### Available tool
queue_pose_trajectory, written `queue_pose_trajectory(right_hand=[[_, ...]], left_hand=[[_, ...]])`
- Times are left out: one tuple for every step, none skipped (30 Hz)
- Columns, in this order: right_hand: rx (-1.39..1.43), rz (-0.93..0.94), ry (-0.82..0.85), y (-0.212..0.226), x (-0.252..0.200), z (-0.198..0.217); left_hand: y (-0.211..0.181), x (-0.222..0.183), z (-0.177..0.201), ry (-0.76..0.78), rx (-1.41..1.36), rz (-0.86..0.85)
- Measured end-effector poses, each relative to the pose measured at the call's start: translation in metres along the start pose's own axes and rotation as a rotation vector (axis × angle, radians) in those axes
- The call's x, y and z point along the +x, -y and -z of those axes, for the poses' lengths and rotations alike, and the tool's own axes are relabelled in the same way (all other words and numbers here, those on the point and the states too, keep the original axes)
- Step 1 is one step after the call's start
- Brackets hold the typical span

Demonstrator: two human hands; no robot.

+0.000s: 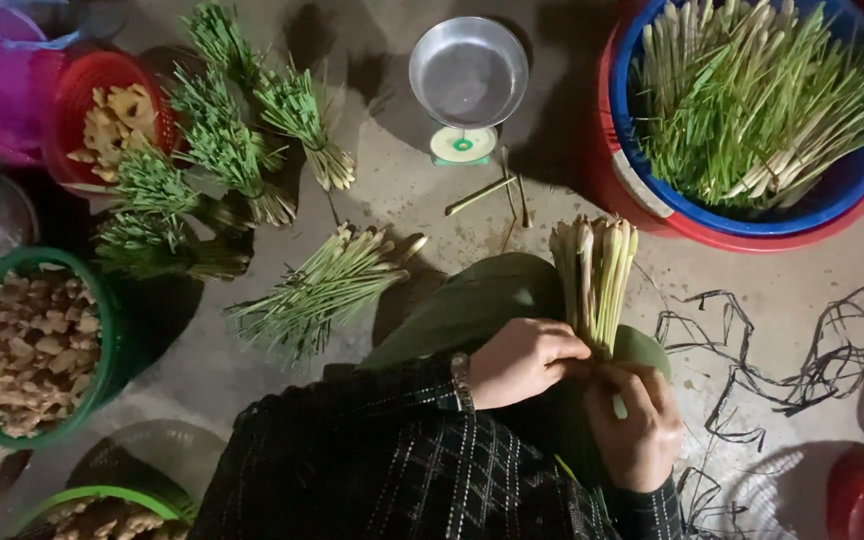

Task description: Sorting, weighing, and bundling lemongrass stalks using thin strips and scissors.

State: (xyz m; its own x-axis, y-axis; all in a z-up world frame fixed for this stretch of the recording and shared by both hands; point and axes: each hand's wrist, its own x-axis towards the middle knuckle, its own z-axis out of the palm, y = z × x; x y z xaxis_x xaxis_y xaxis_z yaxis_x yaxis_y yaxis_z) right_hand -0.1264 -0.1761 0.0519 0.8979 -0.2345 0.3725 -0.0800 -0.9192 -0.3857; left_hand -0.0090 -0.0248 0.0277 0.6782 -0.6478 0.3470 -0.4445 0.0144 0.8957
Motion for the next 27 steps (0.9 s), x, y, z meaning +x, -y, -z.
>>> queue_pose_trajectory(right_hand=[[0.011, -0.001, -0.008, 0.000, 0.000, 0.000], [0.023, -0.003, -0.016, 0.000, 0.000, 0.000], [0.025, -0.003, -0.015, 0.002, 0.001, 0.000], [0.018, -0.007, -0.006, 0.003, 0.001, 0.001], [0.011, -0.011, 0.002, 0.005, 0.001, 0.002], [0.010, -0.011, 0.002, 0.006, 0.001, 0.002], [0.015, -0.014, -0.001, 0.006, 0.001, 0.002], [0.019, -0.018, -0.008, 0.006, 0.000, 0.002], [0.017, -0.022, -0.012, 0.010, 0.001, 0.003], [0.036, -0.032, -0.025, 0.013, 0.001, 0.004], [0.055, -0.041, -0.038, 0.015, 0.001, 0.007], [0.038, -0.066, -0.064, 0.016, 0.000, 0.005], [0.127, -0.048, -0.013, 0.015, 0.000, 0.005], [0.214, -0.043, 0.038, 0.015, 0.000, 0.006], [0.196, -0.082, 0.013, 0.019, 0.006, 0.008], [0.198, -0.027, 0.013, 0.023, 0.009, 0.010], [0.198, 0.028, 0.015, 0.026, 0.011, 0.011], [0.173, -0.013, -0.016, 0.026, 0.012, 0.011], [0.149, 0.036, -0.013, 0.026, 0.013, 0.009], [0.134, 0.095, 0.000, 0.025, 0.015, 0.007], [0.117, 0.065, -0.022, 0.027, 0.020, 0.014], [0.108, 0.128, 0.052, 0.029, 0.026, 0.021], [0.099, 0.190, 0.127, 0.031, 0.032, 0.027], [0.090, 0.173, 0.118, 0.029, 0.036, 0.030], [0.060, 0.212, 0.166, 0.028, 0.040, 0.031], [0.034, 0.257, 0.219, 0.027, 0.045, 0.032], [0.030, 0.244, 0.216, 0.025, 0.044, 0.031]], left_hand=[[0.003, -0.002, -0.001, 0.041, 0.064, -0.036], [0.006, -0.003, -0.001, 0.083, 0.130, -0.070], [0.006, -0.004, -0.003, 0.082, 0.131, -0.068], [0.006, -0.005, -0.004, 0.055, 0.151, -0.061], [0.006, -0.006, -0.006, 0.028, 0.170, -0.054], [0.001, -0.004, -0.002, 0.029, 0.169, -0.055], [-0.003, -0.003, 0.001, 0.050, 0.134, -0.014], [-0.007, 0.000, 0.005, 0.075, 0.099, 0.024], [-0.005, -0.003, 0.007, 0.079, 0.098, 0.020], [-0.002, -0.003, 0.010, 0.125, -0.025, 0.106], [0.000, -0.003, 0.011, 0.173, -0.147, 0.193], [0.009, -0.006, 0.011, 0.207, -0.151, 0.173], [0.019, -0.007, 0.011, 0.244, -0.242, 0.221], [0.027, -0.006, 0.011, 0.294, -0.335, 0.279], [0.026, -0.004, 0.015, 0.341, -0.344, 0.268], [0.026, -0.002, 0.019, 0.358, -0.396, 0.301], [0.026, 0.000, 0.022, 0.376, -0.446, 0.337], [0.022, 0.003, 0.025, 0.431, -0.453, 0.322], [0.020, 0.006, 0.029, 0.431, -0.436, 0.408], [0.018, 0.008, 0.034, 0.416, -0.411, 0.499], [0.017, 0.008, 0.034, 0.456, -0.411, 0.490], [0.016, 0.007, 0.033, 0.434, -0.351, 0.474], [0.016, 0.006, 0.034, 0.412, -0.293, 0.456], [0.000, 0.012, 0.037, 0.433, -0.295, 0.450], [-0.016, 0.018, 0.040, 0.369, -0.124, 0.252], [-0.032, 0.021, 0.044, 0.292, 0.044, 0.057], [-0.031, 0.019, 0.043, 0.305, 0.040, 0.054]])
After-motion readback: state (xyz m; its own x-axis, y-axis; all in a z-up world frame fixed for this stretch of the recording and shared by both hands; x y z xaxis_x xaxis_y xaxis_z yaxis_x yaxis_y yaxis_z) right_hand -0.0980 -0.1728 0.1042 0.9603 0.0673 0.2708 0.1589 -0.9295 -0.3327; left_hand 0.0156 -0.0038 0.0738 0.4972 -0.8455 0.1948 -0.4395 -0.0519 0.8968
